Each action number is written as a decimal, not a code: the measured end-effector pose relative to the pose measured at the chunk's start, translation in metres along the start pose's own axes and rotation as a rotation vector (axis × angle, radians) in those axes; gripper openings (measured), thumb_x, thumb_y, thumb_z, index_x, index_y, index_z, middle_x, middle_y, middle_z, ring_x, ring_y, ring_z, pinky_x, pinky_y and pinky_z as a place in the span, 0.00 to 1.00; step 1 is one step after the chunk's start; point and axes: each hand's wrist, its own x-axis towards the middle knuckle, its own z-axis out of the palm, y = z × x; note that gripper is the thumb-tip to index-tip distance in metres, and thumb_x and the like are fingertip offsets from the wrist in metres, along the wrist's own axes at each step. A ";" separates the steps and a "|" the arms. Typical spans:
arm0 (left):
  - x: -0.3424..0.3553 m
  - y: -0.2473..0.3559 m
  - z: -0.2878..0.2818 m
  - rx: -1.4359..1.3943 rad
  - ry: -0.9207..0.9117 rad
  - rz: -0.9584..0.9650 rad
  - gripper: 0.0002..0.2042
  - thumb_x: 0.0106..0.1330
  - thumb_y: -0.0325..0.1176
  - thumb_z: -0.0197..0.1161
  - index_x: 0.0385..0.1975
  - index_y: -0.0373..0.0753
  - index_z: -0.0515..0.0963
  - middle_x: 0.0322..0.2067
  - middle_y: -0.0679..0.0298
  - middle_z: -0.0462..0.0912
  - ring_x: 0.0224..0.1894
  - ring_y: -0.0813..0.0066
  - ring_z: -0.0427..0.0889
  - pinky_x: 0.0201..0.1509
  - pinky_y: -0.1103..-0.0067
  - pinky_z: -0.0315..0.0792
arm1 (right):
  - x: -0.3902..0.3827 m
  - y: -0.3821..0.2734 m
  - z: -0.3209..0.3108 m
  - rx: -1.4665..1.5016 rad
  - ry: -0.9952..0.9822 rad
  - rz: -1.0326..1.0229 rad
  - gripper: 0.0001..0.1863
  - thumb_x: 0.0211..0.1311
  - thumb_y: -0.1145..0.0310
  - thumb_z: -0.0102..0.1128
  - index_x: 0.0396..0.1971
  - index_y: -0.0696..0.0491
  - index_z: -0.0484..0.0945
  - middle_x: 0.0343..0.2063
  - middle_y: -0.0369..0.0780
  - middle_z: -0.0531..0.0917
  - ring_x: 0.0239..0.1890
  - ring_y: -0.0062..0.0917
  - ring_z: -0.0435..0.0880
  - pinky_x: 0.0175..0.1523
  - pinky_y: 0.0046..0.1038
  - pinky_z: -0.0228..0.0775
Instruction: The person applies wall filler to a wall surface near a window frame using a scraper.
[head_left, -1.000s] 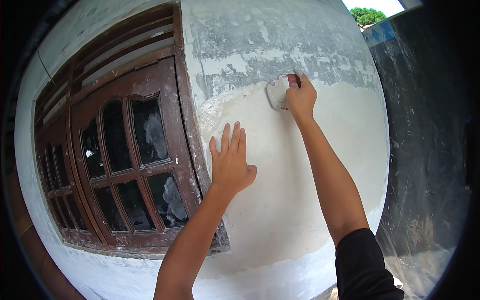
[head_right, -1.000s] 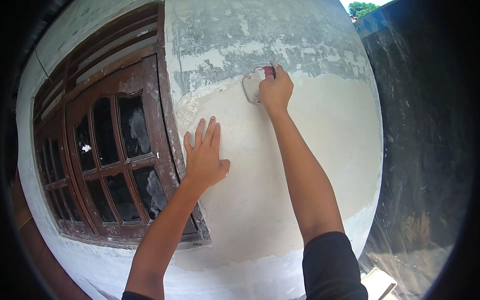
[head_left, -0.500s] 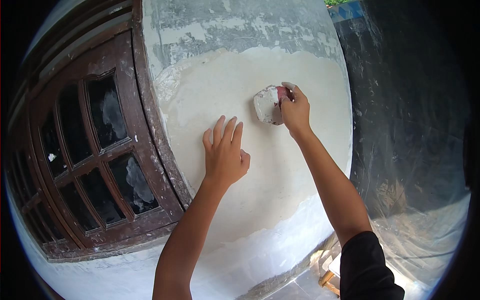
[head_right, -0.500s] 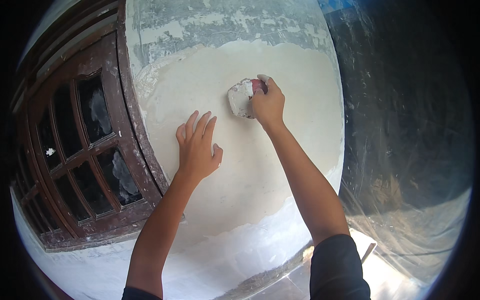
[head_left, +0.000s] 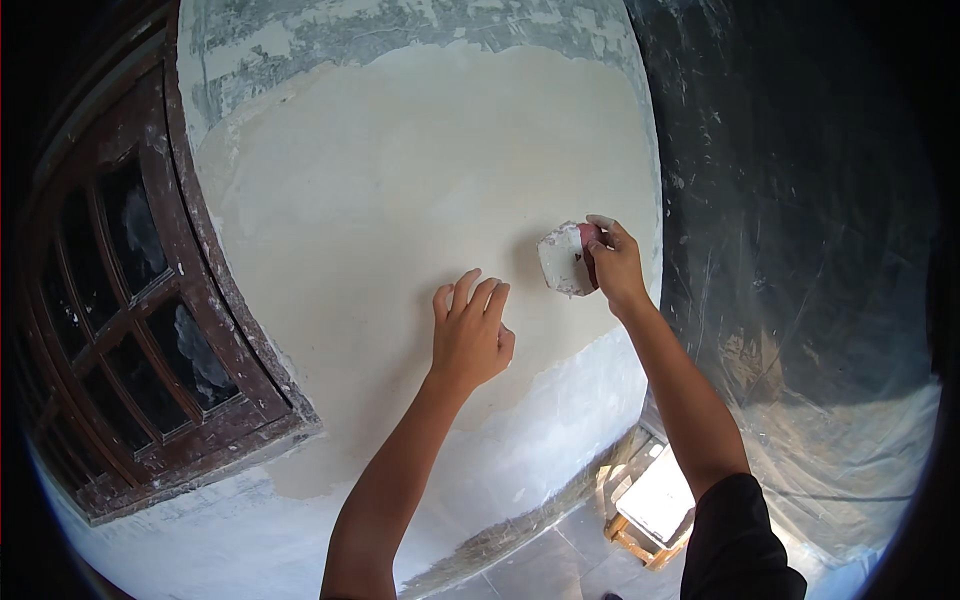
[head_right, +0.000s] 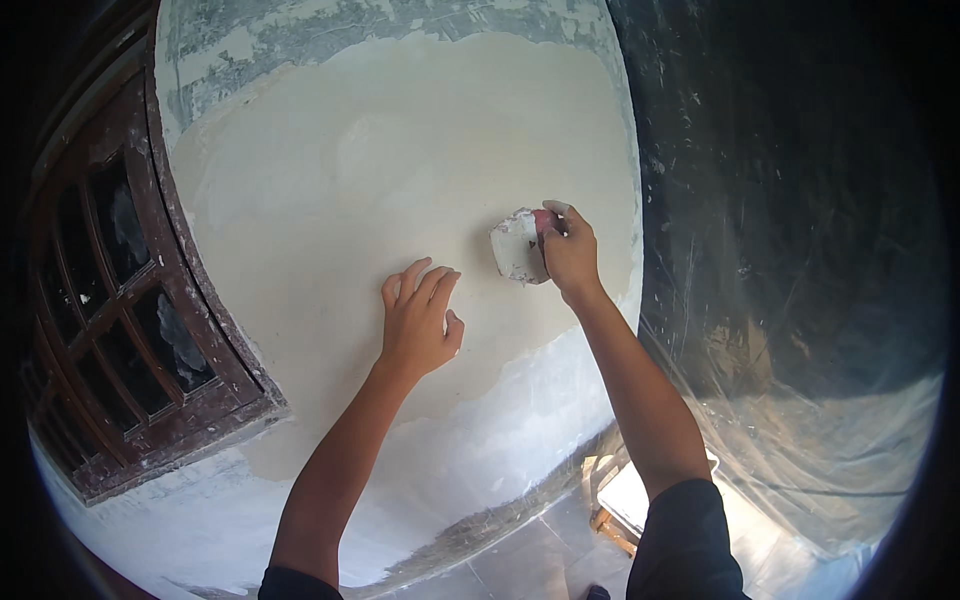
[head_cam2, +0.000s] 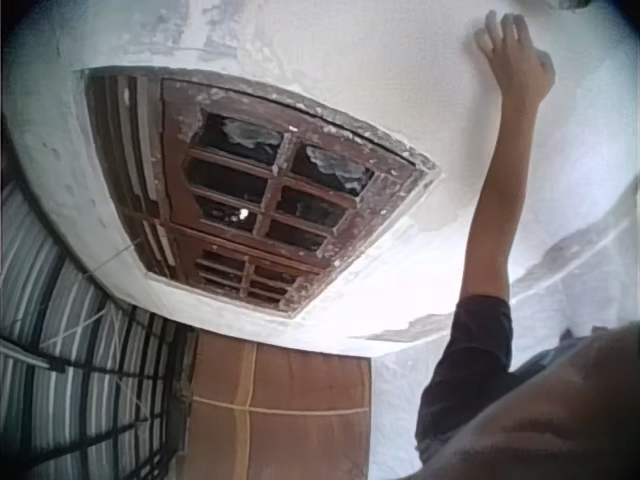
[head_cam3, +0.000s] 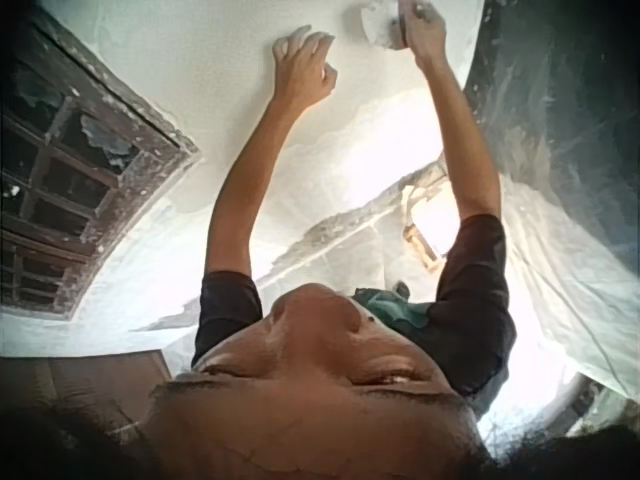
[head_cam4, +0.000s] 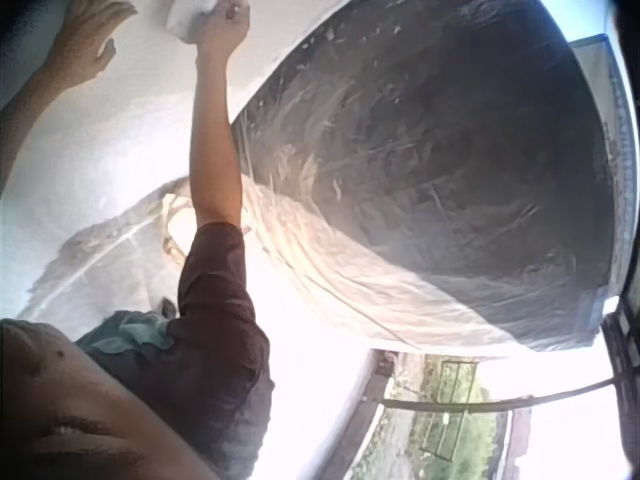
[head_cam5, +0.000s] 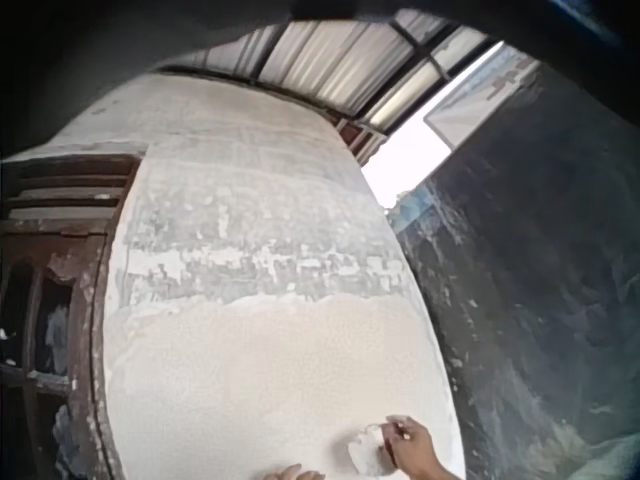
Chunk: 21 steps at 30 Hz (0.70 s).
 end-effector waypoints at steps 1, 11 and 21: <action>-0.001 0.010 0.010 -0.008 -0.009 -0.003 0.23 0.47 0.26 0.59 0.48 0.37 0.74 0.50 0.62 0.75 0.61 0.61 0.66 0.61 0.60 0.54 | -0.002 0.005 -0.012 0.000 -0.039 0.039 0.22 0.61 0.81 0.45 0.56 0.59 0.71 0.43 0.43 0.78 0.42 0.24 0.77 0.48 0.25 0.70; -0.013 0.115 0.111 -0.217 -0.165 -0.047 0.23 0.46 0.23 0.58 0.47 0.37 0.74 0.41 0.62 0.79 0.50 0.65 0.73 0.54 0.67 0.61 | -0.020 0.100 -0.131 -0.243 0.025 0.090 0.23 0.55 0.80 0.45 0.53 0.63 0.72 0.44 0.51 0.81 0.42 0.31 0.82 0.46 0.27 0.74; -0.060 0.209 0.199 -0.473 -0.445 -0.126 0.22 0.50 0.24 0.58 0.50 0.38 0.72 0.38 0.59 0.81 0.43 0.63 0.78 0.46 0.66 0.69 | -0.086 0.165 -0.251 -0.183 0.081 0.408 0.17 0.59 0.84 0.47 0.48 0.63 0.74 0.39 0.43 0.82 0.40 0.23 0.80 0.46 0.24 0.72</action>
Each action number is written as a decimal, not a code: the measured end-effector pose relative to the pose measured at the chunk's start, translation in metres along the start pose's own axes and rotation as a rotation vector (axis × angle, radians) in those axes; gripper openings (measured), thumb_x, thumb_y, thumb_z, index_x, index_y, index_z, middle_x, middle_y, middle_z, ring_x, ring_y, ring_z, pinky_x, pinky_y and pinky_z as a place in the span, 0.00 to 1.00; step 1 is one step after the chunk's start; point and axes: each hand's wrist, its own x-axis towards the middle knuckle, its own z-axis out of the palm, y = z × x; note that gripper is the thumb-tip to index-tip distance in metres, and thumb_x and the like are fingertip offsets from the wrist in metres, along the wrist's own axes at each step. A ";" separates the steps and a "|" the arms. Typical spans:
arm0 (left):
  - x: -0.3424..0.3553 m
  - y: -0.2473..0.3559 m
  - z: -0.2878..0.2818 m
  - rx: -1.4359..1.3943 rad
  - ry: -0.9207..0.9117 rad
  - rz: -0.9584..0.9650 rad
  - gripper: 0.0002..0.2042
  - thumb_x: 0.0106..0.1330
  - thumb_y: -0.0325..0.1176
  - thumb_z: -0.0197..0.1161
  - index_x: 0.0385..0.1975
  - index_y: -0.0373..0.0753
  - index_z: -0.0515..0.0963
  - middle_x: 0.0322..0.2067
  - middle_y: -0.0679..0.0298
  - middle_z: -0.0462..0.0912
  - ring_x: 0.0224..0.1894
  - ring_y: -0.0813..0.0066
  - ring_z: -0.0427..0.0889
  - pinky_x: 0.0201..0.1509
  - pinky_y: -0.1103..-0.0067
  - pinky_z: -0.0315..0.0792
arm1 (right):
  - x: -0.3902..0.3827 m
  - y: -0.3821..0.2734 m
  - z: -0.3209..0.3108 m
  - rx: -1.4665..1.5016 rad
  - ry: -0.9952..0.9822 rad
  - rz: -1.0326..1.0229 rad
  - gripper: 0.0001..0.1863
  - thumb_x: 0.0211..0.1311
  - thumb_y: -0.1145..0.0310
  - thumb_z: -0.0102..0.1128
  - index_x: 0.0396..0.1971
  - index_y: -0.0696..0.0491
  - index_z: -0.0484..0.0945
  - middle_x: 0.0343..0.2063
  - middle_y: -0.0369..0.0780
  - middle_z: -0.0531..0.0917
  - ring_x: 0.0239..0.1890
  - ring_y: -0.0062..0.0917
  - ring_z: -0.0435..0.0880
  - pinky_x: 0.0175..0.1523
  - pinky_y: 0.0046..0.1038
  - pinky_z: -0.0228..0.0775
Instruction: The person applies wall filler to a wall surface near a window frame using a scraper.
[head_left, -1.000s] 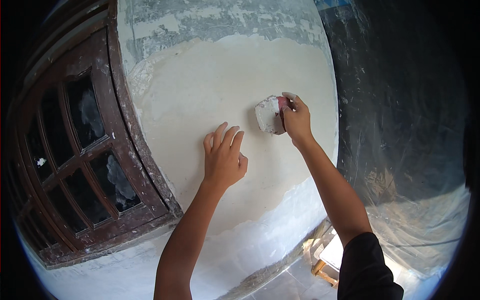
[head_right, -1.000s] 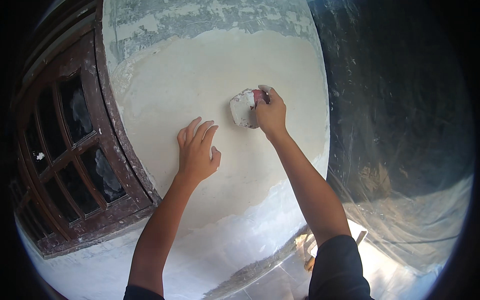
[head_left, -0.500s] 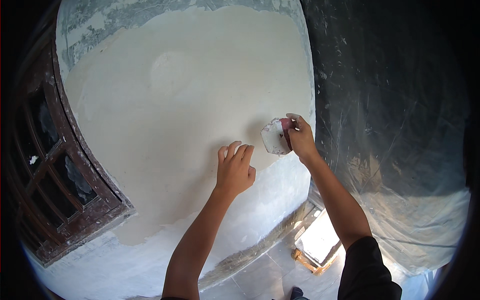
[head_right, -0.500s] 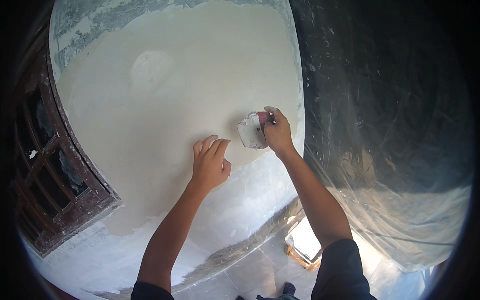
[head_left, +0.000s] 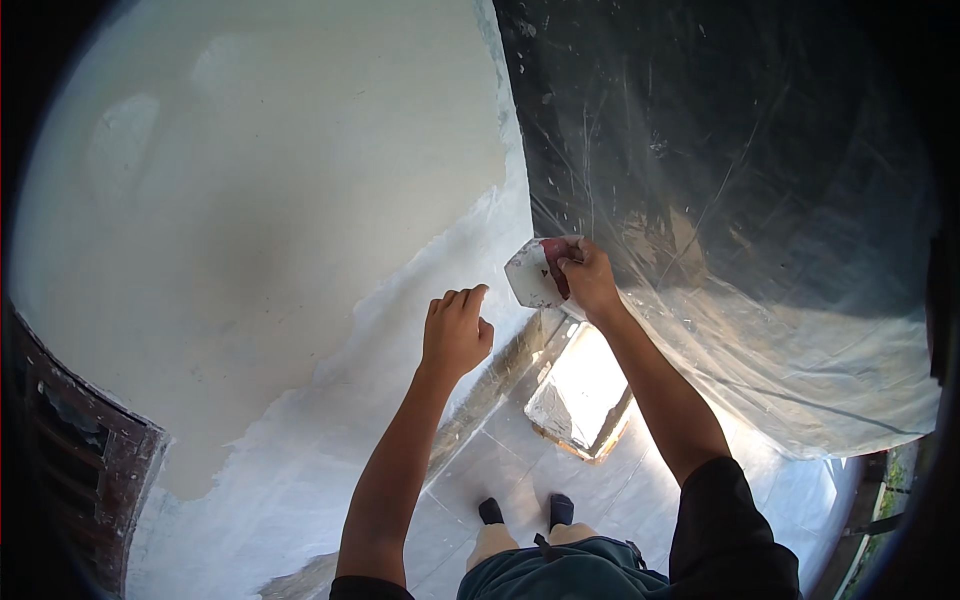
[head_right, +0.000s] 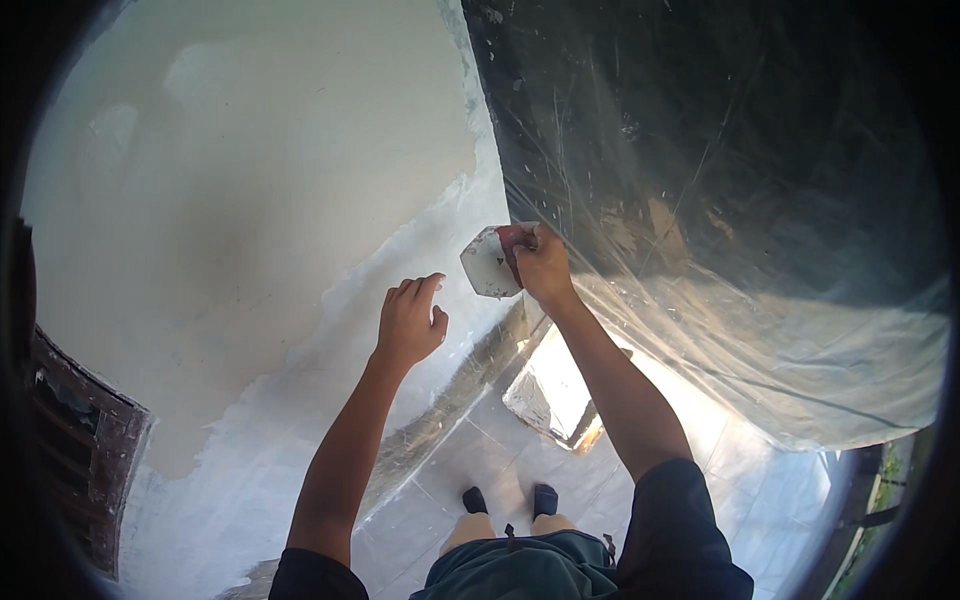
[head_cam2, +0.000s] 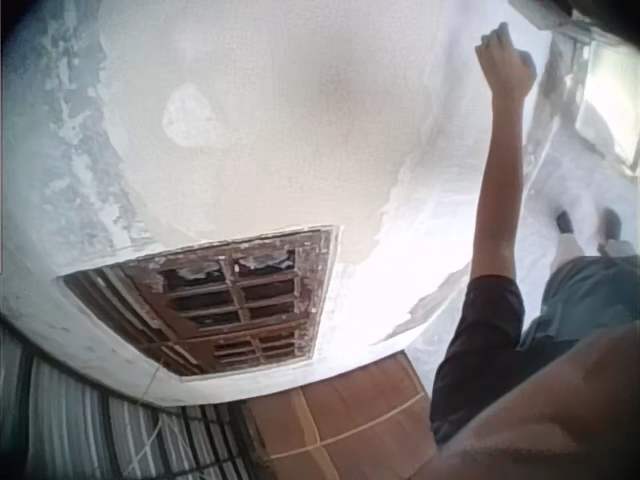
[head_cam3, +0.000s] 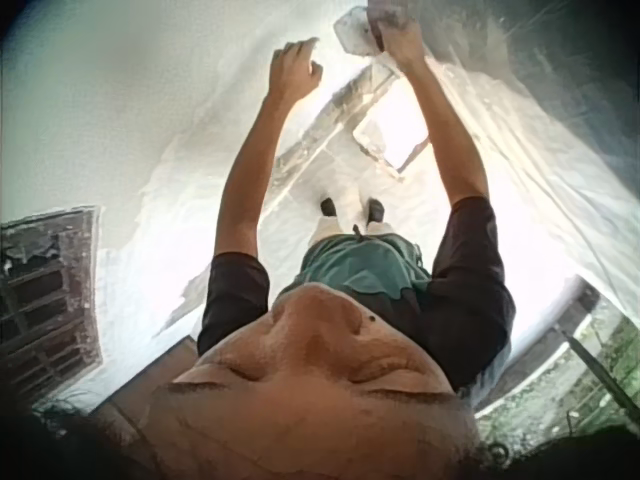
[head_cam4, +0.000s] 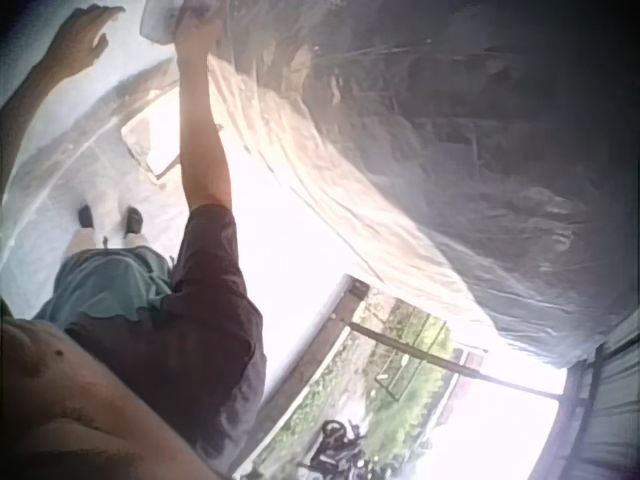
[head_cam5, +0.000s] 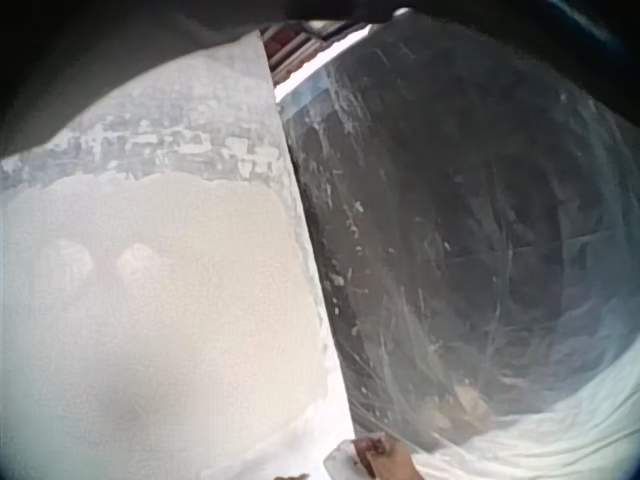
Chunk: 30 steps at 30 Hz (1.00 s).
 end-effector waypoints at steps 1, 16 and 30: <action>-0.002 0.001 0.015 -0.018 -0.022 0.005 0.22 0.50 0.24 0.58 0.50 0.38 0.72 0.38 0.59 0.81 0.43 0.63 0.78 0.46 0.66 0.69 | -0.006 0.013 -0.009 0.007 0.007 0.043 0.14 0.60 0.83 0.48 0.47 0.64 0.73 0.38 0.42 0.82 0.39 0.23 0.80 0.45 0.24 0.72; -0.098 0.022 0.203 -0.303 -0.485 -0.218 0.23 0.56 0.30 0.58 0.55 0.37 0.68 0.46 0.53 0.77 0.50 0.53 0.76 0.51 0.61 0.69 | -0.093 0.234 -0.093 -0.276 0.204 0.439 0.16 0.62 0.76 0.50 0.50 0.58 0.76 0.42 0.48 0.83 0.45 0.34 0.83 0.50 0.30 0.72; -0.183 0.054 0.298 -0.440 -0.755 -0.263 0.24 0.59 0.33 0.56 0.56 0.35 0.66 0.46 0.49 0.76 0.48 0.49 0.76 0.51 0.59 0.70 | -0.184 0.320 -0.105 -0.354 0.336 0.699 0.12 0.65 0.74 0.50 0.45 0.59 0.77 0.32 0.40 0.81 0.33 0.21 0.78 0.40 0.26 0.70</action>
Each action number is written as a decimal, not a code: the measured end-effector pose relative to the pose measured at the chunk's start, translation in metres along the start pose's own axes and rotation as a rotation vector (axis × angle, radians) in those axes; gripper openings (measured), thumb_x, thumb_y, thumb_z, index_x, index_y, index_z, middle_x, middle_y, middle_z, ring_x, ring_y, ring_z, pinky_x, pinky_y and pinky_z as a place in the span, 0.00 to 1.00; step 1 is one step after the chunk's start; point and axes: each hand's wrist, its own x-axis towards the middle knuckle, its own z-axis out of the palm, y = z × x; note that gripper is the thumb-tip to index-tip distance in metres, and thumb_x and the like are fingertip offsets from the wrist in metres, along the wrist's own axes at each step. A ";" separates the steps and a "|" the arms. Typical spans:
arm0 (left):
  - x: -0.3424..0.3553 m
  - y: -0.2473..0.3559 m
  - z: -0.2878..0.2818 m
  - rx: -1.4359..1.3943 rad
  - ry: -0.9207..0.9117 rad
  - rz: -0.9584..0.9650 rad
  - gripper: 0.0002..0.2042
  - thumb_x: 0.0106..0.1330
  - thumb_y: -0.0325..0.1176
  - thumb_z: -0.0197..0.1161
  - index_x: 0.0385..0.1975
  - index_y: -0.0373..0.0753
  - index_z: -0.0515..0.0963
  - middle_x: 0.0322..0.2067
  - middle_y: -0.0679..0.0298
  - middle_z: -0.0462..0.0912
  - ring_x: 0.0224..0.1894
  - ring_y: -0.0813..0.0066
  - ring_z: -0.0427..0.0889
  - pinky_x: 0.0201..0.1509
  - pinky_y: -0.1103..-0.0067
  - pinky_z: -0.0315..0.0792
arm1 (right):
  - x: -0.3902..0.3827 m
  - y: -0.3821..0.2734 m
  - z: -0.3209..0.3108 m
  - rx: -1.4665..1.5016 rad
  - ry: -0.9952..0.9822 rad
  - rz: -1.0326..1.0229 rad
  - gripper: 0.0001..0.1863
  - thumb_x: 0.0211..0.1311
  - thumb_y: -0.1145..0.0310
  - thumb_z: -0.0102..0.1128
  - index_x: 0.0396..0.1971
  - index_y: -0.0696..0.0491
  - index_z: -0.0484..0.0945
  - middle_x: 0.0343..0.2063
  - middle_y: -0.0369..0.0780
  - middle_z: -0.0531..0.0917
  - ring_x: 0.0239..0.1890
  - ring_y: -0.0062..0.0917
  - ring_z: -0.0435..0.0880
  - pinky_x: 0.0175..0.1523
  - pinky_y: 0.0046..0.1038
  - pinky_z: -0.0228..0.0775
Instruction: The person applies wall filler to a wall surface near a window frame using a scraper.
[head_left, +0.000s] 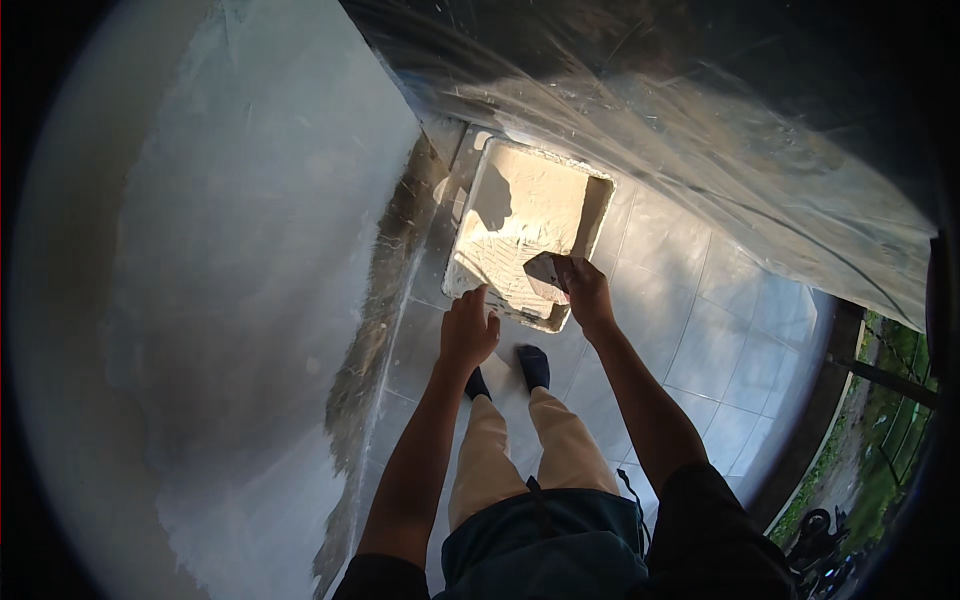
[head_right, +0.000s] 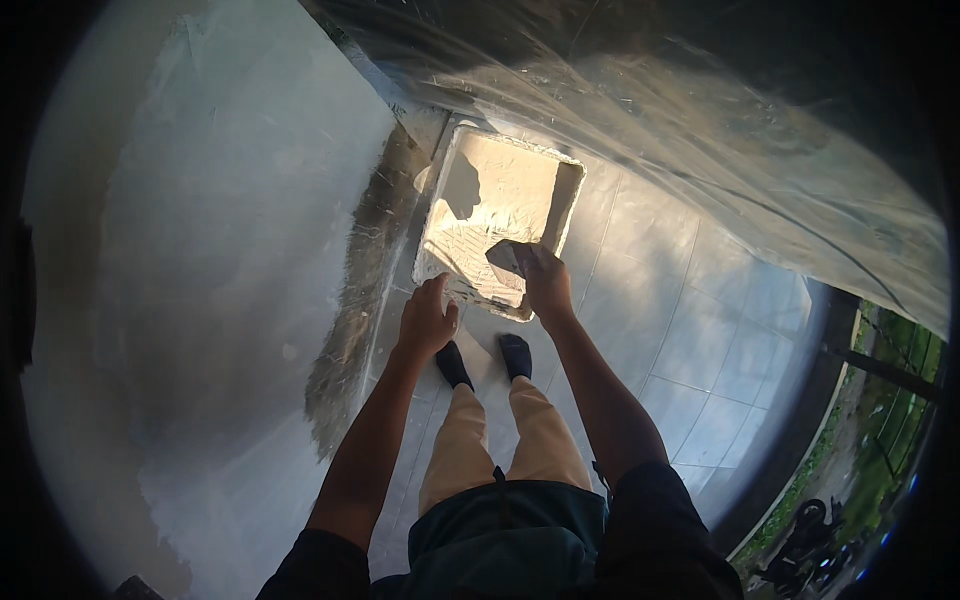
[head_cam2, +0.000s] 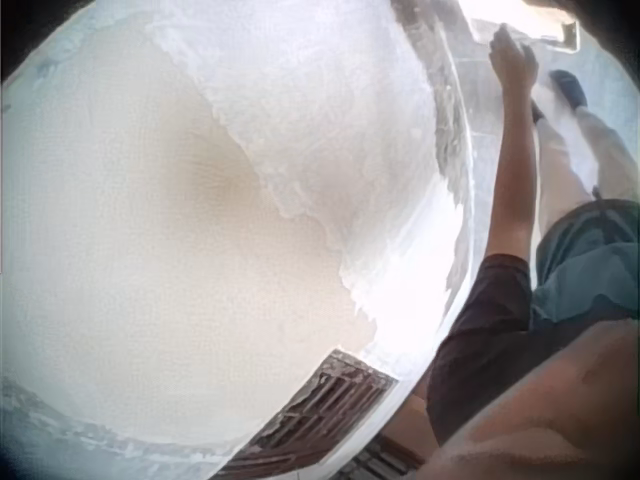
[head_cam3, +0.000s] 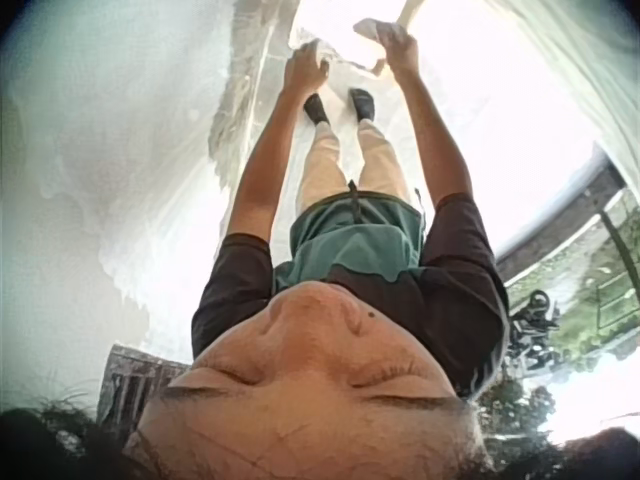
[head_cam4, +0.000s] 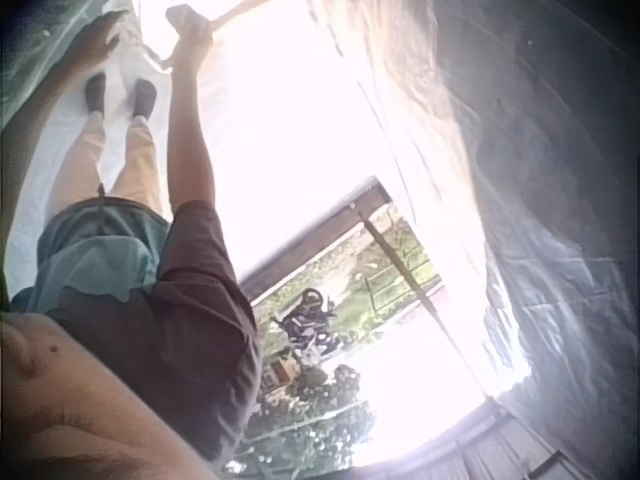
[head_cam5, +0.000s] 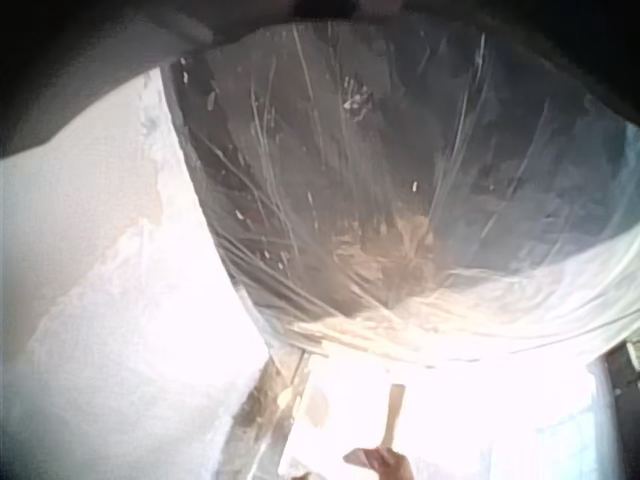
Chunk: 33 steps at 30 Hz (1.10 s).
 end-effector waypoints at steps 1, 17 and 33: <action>0.001 -0.002 0.007 -0.015 -0.008 -0.006 0.24 0.59 0.33 0.56 0.56 0.35 0.66 0.47 0.49 0.76 0.49 0.49 0.75 0.52 0.59 0.70 | 0.001 0.009 0.001 0.007 0.012 -0.001 0.12 0.65 0.74 0.50 0.46 0.59 0.77 0.33 0.40 0.81 0.34 0.21 0.78 0.41 0.26 0.69; -0.020 -0.066 0.087 -0.465 -0.019 -0.474 0.23 0.60 0.29 0.57 0.55 0.29 0.64 0.49 0.42 0.75 0.51 0.51 0.77 0.57 0.66 0.70 | 0.041 0.026 0.039 -0.178 0.010 -0.135 0.14 0.64 0.71 0.51 0.47 0.56 0.78 0.39 0.48 0.84 0.42 0.39 0.84 0.48 0.33 0.72; -0.004 -0.069 0.110 -1.310 -0.065 -1.018 0.36 0.62 0.44 0.57 0.67 0.37 0.51 0.64 0.51 0.63 0.66 0.55 0.63 0.65 0.61 0.58 | 0.127 0.002 0.061 -0.500 -0.136 -0.675 0.13 0.63 0.78 0.51 0.46 0.56 0.78 0.40 0.48 0.84 0.43 0.43 0.83 0.49 0.37 0.75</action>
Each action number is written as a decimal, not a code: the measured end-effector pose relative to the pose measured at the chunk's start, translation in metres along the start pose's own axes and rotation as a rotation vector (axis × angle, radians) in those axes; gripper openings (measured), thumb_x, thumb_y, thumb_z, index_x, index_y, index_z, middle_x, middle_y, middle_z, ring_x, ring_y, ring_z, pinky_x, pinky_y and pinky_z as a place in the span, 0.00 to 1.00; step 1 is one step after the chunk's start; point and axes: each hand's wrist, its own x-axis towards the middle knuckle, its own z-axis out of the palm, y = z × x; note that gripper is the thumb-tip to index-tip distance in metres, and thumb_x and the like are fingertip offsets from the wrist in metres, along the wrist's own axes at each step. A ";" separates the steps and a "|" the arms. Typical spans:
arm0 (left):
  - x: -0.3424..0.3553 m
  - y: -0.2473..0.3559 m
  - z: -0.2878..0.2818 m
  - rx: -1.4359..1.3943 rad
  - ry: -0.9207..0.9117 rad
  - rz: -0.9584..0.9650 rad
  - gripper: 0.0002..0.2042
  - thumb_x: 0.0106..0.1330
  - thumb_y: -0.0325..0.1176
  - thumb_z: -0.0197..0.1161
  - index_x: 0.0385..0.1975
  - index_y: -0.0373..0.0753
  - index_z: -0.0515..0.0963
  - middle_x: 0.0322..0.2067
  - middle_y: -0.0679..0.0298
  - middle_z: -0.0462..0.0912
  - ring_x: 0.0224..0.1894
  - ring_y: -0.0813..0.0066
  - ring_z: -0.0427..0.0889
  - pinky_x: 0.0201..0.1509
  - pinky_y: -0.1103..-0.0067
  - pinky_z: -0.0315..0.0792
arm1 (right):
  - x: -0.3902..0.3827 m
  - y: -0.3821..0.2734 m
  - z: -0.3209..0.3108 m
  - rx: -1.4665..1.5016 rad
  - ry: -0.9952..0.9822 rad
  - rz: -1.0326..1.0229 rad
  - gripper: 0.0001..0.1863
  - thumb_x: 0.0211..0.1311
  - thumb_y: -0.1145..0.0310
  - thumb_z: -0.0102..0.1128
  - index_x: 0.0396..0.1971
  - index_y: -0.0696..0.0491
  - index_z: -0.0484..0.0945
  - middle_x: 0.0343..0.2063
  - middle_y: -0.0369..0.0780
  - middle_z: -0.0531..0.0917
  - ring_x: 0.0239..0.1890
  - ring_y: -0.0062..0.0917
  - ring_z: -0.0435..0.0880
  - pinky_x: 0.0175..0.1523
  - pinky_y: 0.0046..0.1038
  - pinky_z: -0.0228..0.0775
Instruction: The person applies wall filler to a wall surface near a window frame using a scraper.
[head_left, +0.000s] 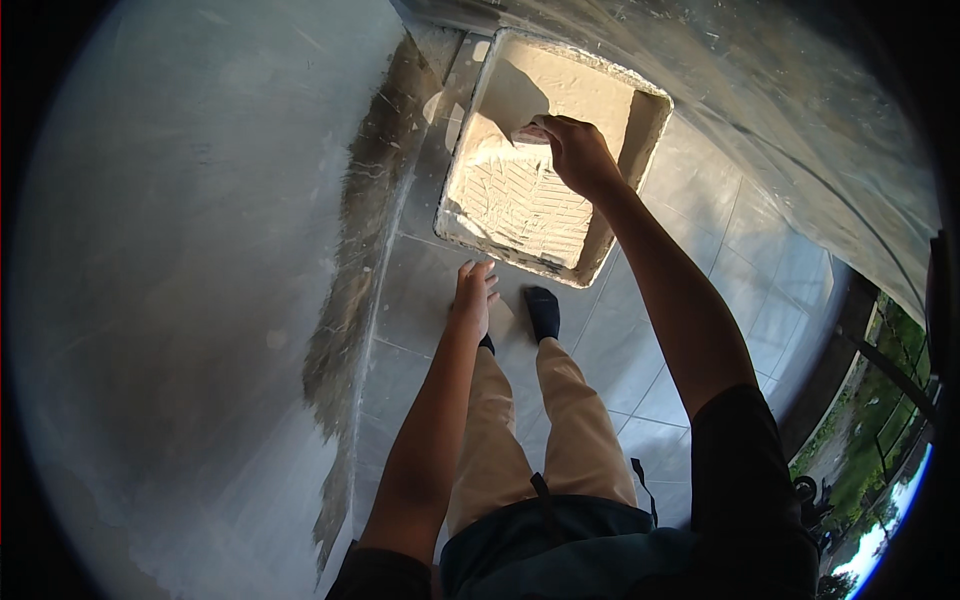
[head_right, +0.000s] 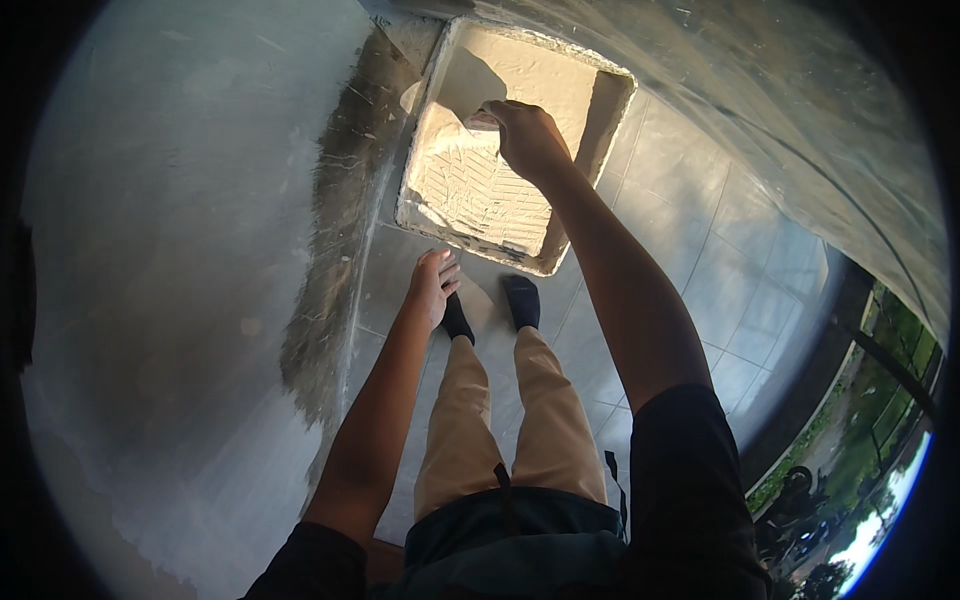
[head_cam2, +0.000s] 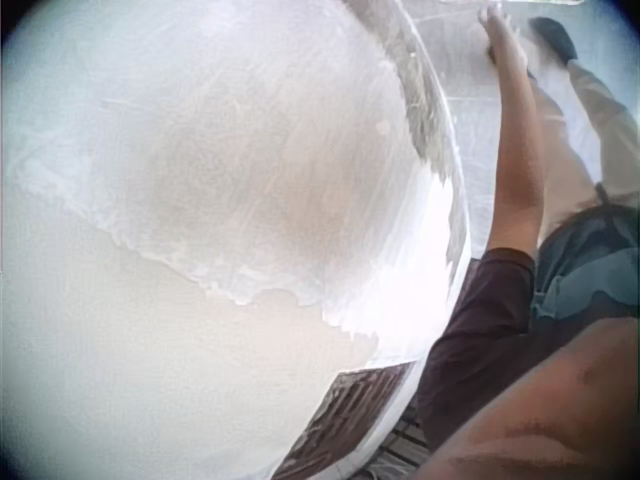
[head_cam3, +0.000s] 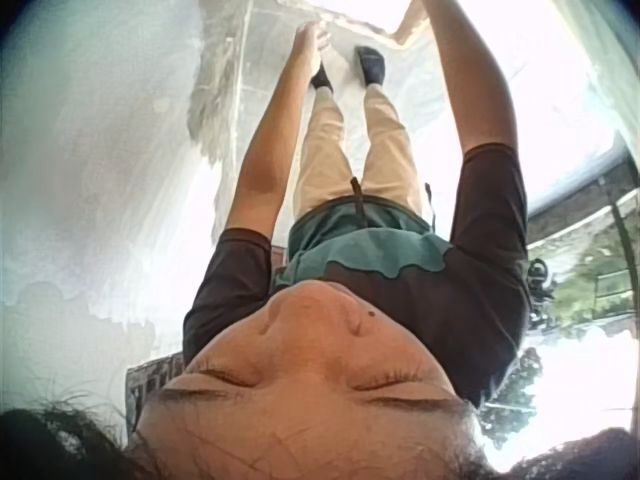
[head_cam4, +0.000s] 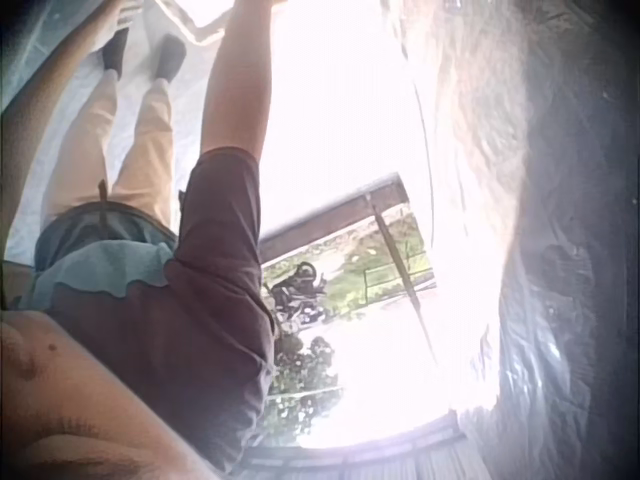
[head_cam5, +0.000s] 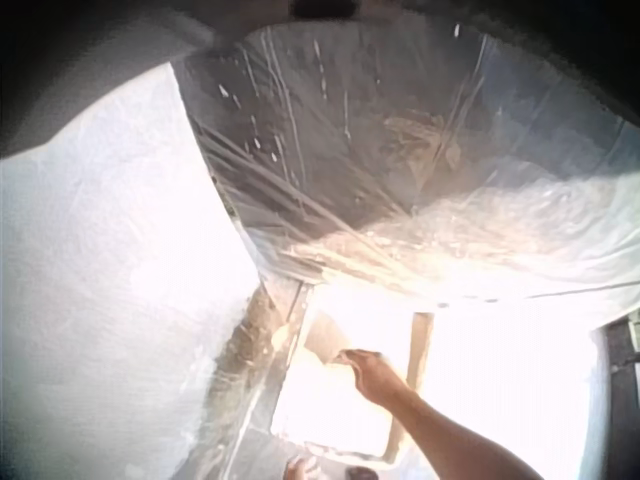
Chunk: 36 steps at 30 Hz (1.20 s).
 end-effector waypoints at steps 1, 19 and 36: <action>0.001 0.000 0.001 -0.003 0.000 -0.003 0.36 0.62 0.44 0.57 0.67 0.37 0.51 0.64 0.51 0.63 0.66 0.55 0.63 0.65 0.61 0.58 | 0.002 0.003 0.001 -0.027 -0.011 -0.011 0.13 0.63 0.78 0.51 0.46 0.56 0.78 0.40 0.48 0.84 0.43 0.43 0.83 0.48 0.37 0.75; 0.001 -0.002 -0.007 -0.019 -0.050 -0.023 0.38 0.61 0.46 0.57 0.68 0.36 0.51 0.63 0.55 0.65 0.65 0.59 0.65 0.65 0.62 0.57 | 0.013 0.001 0.006 -0.007 0.003 -0.098 0.13 0.61 0.80 0.51 0.45 0.57 0.79 0.39 0.50 0.84 0.42 0.43 0.83 0.47 0.37 0.76; 0.007 -0.002 -0.003 -0.115 -0.155 0.015 0.30 0.63 0.46 0.55 0.63 0.40 0.59 0.64 0.56 0.65 0.65 0.60 0.64 0.65 0.63 0.56 | 0.030 0.022 0.016 -0.072 -0.080 0.014 0.17 0.63 0.75 0.50 0.51 0.52 0.78 0.41 0.49 0.83 0.43 0.43 0.83 0.52 0.39 0.74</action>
